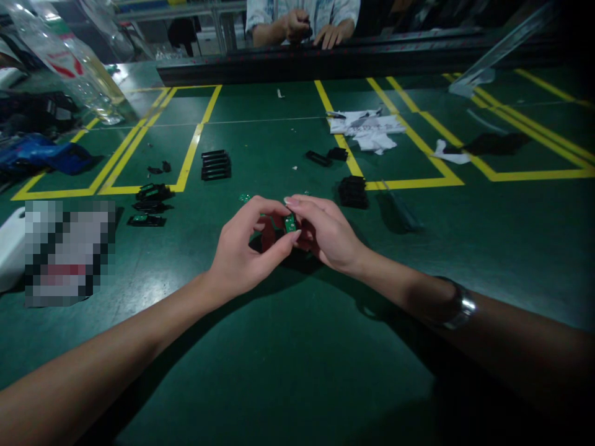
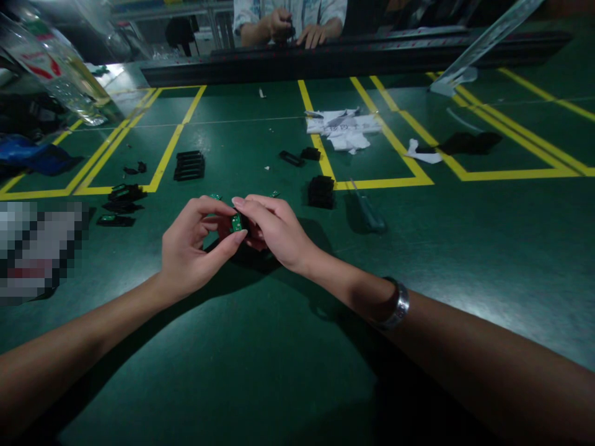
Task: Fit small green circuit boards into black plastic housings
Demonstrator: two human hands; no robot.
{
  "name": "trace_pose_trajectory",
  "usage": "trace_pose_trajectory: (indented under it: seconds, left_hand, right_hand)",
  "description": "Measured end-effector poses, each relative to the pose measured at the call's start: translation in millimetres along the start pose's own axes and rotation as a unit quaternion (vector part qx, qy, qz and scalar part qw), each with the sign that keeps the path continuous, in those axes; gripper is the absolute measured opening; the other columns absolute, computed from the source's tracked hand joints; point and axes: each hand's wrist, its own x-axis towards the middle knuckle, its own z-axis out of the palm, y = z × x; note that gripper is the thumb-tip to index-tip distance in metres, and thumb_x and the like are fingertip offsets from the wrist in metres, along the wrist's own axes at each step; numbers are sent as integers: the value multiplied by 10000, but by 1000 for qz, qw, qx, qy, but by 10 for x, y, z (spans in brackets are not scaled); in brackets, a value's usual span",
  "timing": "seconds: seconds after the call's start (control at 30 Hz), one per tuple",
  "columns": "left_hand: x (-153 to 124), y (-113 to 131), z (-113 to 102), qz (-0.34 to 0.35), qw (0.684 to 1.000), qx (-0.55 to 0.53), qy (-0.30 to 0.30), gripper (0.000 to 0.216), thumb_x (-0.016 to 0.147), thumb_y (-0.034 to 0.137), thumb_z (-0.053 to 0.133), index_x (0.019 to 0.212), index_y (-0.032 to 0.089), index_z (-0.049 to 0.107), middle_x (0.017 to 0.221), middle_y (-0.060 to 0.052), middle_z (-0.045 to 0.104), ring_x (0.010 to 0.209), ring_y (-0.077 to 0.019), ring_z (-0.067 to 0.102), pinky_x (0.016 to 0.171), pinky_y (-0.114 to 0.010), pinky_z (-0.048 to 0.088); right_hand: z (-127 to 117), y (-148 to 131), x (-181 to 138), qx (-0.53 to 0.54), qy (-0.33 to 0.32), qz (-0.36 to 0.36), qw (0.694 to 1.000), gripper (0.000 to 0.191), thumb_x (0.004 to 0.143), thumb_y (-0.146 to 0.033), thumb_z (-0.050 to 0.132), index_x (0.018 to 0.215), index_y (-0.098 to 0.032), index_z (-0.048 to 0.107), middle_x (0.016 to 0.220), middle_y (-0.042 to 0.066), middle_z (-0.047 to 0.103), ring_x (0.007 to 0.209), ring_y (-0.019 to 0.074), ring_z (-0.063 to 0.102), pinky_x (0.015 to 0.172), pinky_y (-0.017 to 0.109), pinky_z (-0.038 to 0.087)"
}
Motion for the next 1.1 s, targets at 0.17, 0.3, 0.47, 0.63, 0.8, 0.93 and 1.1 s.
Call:
trace_pose_trajectory:
  seconds: [0.17,0.3,0.47,0.63,0.8,0.93,1.1]
  left_hand:
    - [-7,-2,4,-2,1000,-1,5,352,870,123,786,1175,203,629,1027,-15,634,791,-83,626,642,-182,558]
    - [-5,-3,6,-5,1000,-7,3,356,874,132,786,1184,204,626,1030,-18,634,791,-86,631,632,-182,556]
    - [-2,-4,7,-6,1000,-7,0,326,897,163,769,1184,209,621,1040,-29,639,781,-91,629,623,-191,563]
    - [-2,-11,11,-9,1000,-7,-2,318,905,174,766,1184,209,617,1044,-30,638,784,-87,626,623,-186,559]
    - [-5,-18,18,-8,1000,-11,3,304,916,182,759,1182,213,614,1036,-20,629,765,-76,620,615,-179,554]
    - [-8,-19,16,-11,1000,-9,8,313,908,173,765,1179,217,614,1036,-23,624,767,-83,628,608,-183,554]
    - [-16,-25,7,-19,1000,-4,13,325,901,183,772,1178,231,611,1029,-22,618,740,-87,624,602,-202,559]
  right_hand:
    - [3,2,-2,-1,0,1,1000,461,947,-460,697,639,-210,463,563,-68,375,462,83,342,427,225,321]
    - [6,-10,-8,8,1,7,1000,458,947,-449,702,639,-210,462,565,-66,369,464,85,354,423,221,312]
    - [9,-21,-7,9,5,9,1000,459,936,-447,712,633,-212,461,567,-62,376,467,88,360,420,222,314]
    - [17,-17,2,8,5,5,1000,455,928,-445,721,633,-211,463,567,-63,378,462,86,347,415,224,311]
    - [18,-16,-3,12,-1,0,1000,470,948,-468,701,643,-212,452,572,-65,368,467,86,348,424,224,315]
    - [23,-25,-11,6,-3,-1,1000,483,940,-510,703,657,-212,450,585,-64,368,479,86,357,436,226,323]
    - [-2,-39,-26,17,-27,-1,999,348,927,-438,707,733,-205,535,612,-61,397,498,90,390,456,227,314]
